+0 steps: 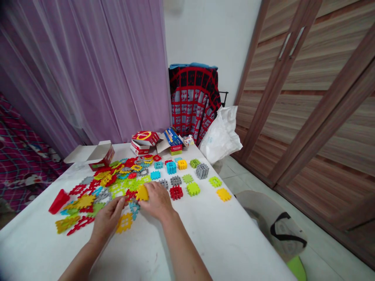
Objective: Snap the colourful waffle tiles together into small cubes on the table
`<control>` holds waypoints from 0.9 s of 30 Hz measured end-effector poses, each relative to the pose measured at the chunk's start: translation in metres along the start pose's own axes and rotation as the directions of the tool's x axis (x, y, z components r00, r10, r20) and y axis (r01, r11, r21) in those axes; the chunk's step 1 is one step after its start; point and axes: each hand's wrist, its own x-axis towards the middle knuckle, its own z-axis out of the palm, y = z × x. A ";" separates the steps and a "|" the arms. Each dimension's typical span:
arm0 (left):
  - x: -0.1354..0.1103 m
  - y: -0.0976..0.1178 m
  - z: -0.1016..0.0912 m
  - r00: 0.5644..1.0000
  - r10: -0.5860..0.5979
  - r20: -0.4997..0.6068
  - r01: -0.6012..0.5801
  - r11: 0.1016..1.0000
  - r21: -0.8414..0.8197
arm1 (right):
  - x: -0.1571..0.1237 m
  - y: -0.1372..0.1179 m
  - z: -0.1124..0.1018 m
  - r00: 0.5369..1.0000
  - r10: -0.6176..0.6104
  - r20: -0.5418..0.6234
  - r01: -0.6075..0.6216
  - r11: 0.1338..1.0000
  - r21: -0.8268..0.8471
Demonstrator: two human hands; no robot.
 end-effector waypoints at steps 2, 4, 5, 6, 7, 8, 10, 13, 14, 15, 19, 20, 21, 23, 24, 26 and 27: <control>-0.004 -0.007 -0.004 0.998 0.001 -0.059 0.002 0.999 0.044 | 0.001 0.006 -0.010 0.995 0.045 -0.090 -0.044 0.999 0.009; -0.006 -0.011 -0.007 0.994 -0.007 -0.110 0.014 0.998 0.062 | 0.002 0.016 -0.022 0.976 0.111 -0.188 -0.111 0.994 0.012; -0.007 -0.012 -0.008 0.992 -0.016 -0.129 0.024 0.998 0.066 | 0.001 0.022 -0.028 0.961 0.143 -0.235 -0.145 0.989 0.011; -0.008 -0.013 -0.010 0.989 -0.023 -0.144 0.033 0.997 0.068 | 0.000 0.029 -0.034 0.945 0.170 -0.280 -0.175 0.985 0.007; -0.008 -0.014 -0.011 0.988 -0.029 -0.153 0.040 0.997 0.068 | -0.003 0.038 -0.040 0.927 0.193 -0.321 -0.205 0.979 -0.002; -0.008 -0.015 -0.011 0.986 -0.036 -0.160 0.047 0.997 0.067 | -0.007 0.047 -0.046 0.912 0.209 -0.352 -0.230 0.973 -0.016; -0.008 -0.017 -0.012 0.986 -0.048 -0.162 0.058 0.997 0.058 | -0.020 0.069 -0.057 0.890 0.242 -0.386 -0.287 0.956 -0.063; -0.005 -0.022 -0.011 0.985 -0.059 -0.163 0.064 0.998 0.026 | -0.051 0.105 -0.074 0.866 0.293 -0.405 -0.387 0.905 -0.174; -0.004 -0.023 -0.011 0.985 -0.064 -0.162 0.067 0.998 0.016 | -0.062 0.116 -0.080 0.852 0.311 -0.422 -0.422 0.884 -0.201; -0.002 -0.023 -0.010 0.984 -0.069 -0.163 0.072 0.997 0.009 | -0.074 0.128 -0.086 0.827 0.335 -0.451 -0.468 0.856 -0.221; 0.002 -0.023 -0.011 0.979 -0.100 -0.177 0.098 0.995 -0.023 | -0.111 0.167 -0.107 0.677 0.457 -0.576 -0.683 0.682 -0.262; 0.003 -0.022 -0.012 0.979 -0.109 -0.175 0.104 0.994 -0.039 | -0.118 0.174 -0.110 0.646 0.473 -0.599 -0.717 0.645 -0.264; 0.004 -0.021 -0.013 0.978 -0.118 -0.170 0.110 0.992 -0.056 | -0.123 0.179 -0.111 0.623 0.485 -0.614 -0.742 0.615 -0.266; 0.004 -0.020 -0.014 0.978 -0.136 -0.156 0.123 0.988 -0.088 | -0.129 0.187 -0.111 0.601 0.513 -0.612 -0.771 0.573 -0.277; 0.004 -0.020 -0.014 0.978 -0.142 -0.151 0.127 0.986 -0.106 | -0.131 0.189 -0.110 0.601 0.531 -0.598 -0.778 0.558 -0.287; 0.004 -0.020 -0.014 0.977 -0.157 -0.142 0.135 0.979 -0.151 | -0.132 0.190 -0.106 0.602 0.563 -0.567 -0.789 0.530 -0.311; 0.004 -0.021 -0.013 0.976 -0.169 -0.136 0.143 0.974 -0.177 | -0.133 0.190 -0.104 0.604 0.571 -0.556 -0.790 0.521 -0.324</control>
